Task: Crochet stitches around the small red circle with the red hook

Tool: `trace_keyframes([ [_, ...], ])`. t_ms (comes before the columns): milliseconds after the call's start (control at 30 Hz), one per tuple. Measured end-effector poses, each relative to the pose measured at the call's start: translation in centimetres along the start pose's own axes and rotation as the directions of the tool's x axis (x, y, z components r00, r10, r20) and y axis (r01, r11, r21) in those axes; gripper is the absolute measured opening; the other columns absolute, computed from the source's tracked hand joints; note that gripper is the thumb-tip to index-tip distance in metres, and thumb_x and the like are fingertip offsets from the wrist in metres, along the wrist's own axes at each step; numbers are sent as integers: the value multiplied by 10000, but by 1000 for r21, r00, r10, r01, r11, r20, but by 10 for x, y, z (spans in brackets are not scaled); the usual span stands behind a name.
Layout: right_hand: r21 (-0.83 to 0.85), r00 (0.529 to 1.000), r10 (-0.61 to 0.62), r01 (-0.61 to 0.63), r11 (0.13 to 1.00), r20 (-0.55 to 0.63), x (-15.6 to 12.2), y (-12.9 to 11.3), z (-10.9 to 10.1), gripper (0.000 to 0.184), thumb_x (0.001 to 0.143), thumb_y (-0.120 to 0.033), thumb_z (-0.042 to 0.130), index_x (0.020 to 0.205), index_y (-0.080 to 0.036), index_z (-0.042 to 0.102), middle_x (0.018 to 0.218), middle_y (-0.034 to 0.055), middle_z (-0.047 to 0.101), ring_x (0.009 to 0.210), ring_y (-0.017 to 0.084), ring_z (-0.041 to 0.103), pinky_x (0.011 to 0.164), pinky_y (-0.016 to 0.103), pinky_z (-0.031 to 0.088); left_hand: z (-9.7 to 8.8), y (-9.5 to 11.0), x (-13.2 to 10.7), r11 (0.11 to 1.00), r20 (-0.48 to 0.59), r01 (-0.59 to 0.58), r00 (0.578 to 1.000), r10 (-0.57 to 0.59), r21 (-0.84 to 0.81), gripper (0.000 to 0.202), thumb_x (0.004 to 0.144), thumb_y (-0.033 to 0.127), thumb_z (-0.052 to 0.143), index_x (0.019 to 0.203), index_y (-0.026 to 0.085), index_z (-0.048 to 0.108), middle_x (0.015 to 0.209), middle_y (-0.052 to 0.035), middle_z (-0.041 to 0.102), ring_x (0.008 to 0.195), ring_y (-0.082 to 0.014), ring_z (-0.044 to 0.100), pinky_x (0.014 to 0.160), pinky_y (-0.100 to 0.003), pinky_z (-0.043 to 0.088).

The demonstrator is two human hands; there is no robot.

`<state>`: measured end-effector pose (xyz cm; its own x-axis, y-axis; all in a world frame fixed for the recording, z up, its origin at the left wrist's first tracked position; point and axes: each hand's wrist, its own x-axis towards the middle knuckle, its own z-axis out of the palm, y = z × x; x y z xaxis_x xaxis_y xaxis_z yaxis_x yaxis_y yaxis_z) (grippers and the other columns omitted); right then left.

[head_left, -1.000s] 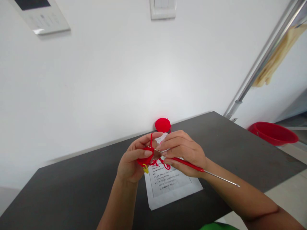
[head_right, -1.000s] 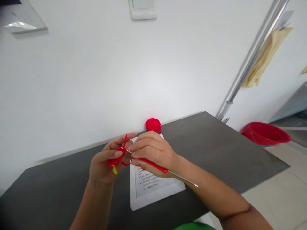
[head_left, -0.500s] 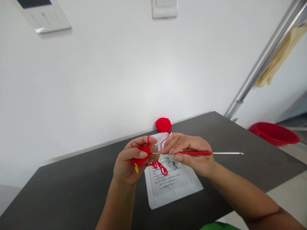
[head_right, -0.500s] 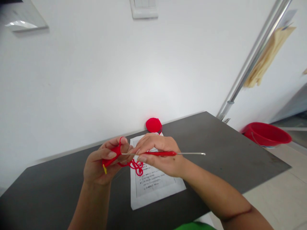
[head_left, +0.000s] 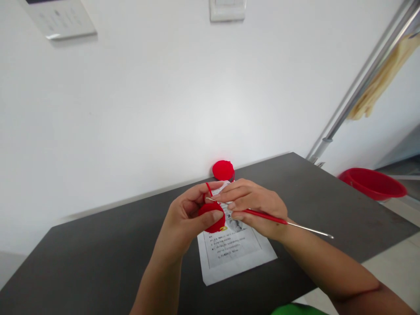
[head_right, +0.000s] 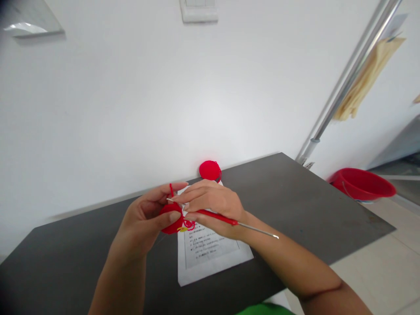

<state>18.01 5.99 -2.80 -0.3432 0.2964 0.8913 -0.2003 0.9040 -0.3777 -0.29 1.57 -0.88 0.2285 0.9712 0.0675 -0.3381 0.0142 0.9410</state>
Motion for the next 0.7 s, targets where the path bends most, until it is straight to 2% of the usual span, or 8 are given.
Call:
trace_keyframes([
  [133, 208, 981, 155, -128, 970, -119, -4, 1, 3, 50, 931, -207, 696, 972, -230, 714, 1025, 72, 807, 995, 195, 753, 890, 376, 606, -1, 3, -5, 998, -24, 18, 1000, -17, 63, 536, 639, 153, 897, 1150, 266, 779, 943, -40, 781, 756, -154, 698, 677, -236, 584],
  [233, 364, 955, 262, -197, 910, -141, -8, 3, 6, 51, 928, -214, 700, 966, -238, 725, 999, 49, 802, 971, 199, 755, 879, 391, 607, -7, 8, -9, 994, 2, 5, 1000, -5, 108, 502, 692, 159, 875, 1166, 292, 774, 1011, -39, 789, 863, -165, 712, 767, -237, 582],
  [300, 437, 939, 317, -231, 869, -134, -10, 5, 6, 44, 925, -222, 705, 961, -239, 725, 993, 42, 799, 972, 203, 755, 878, 398, 606, -13, 11, -10, 990, 121, -9, 993, -8, 139, 533, 698, 142, 871, 1193, 307, 762, 1012, -41, 795, 933, -186, 716, 835, -260, 575],
  [367, 490, 929, 352, -255, 834, -116, -12, 7, 6, 45, 925, -233, 708, 966, -236, 724, 998, 41, 795, 985, 204, 750, 879, 396, 604, -18, 12, -9, 990, 178, -11, 984, -15, 140, 494, 730, 165, 854, 1194, 311, 762, 1032, -49, 796, 961, -199, 716, 859, -280, 573],
  [433, 524, 925, 367, -267, 809, -96, -12, 8, 6, 54, 929, -236, 705, 979, -233, 725, 1007, 39, 792, 1000, 201, 743, 886, 390, 596, -19, 10, -8, 992, 142, -21, 990, 3, 126, 394, 769, 208, 830, 1149, 302, 784, 994, -46, 795, 925, -186, 715, 832, -262, 570],
  [567, 548, 924, 375, -274, 790, -79, -10, 8, 6, 60, 930, -222, 704, 984, -230, 729, 1010, 36, 790, 986, 186, 736, 880, 369, 585, -15, 6, -4, 985, -35, -58, 997, 64, 166, 223, 770, 222, 830, 989, 262, 827, 826, -16, 758, 776, -118, 666, 721, -177, 528],
  [700, 495, 931, 350, -257, 830, -103, -8, 8, 7, 54, 915, -209, 721, 962, -224, 742, 974, 40, 787, 937, 176, 730, 854, 351, 583, -9, 5, -3, 982, -97, -66, 992, 84, 177, 186, 739, 182, 834, 916, 237, 829, 753, -1, 710, 712, -95, 621, 667, -160, 500],
])
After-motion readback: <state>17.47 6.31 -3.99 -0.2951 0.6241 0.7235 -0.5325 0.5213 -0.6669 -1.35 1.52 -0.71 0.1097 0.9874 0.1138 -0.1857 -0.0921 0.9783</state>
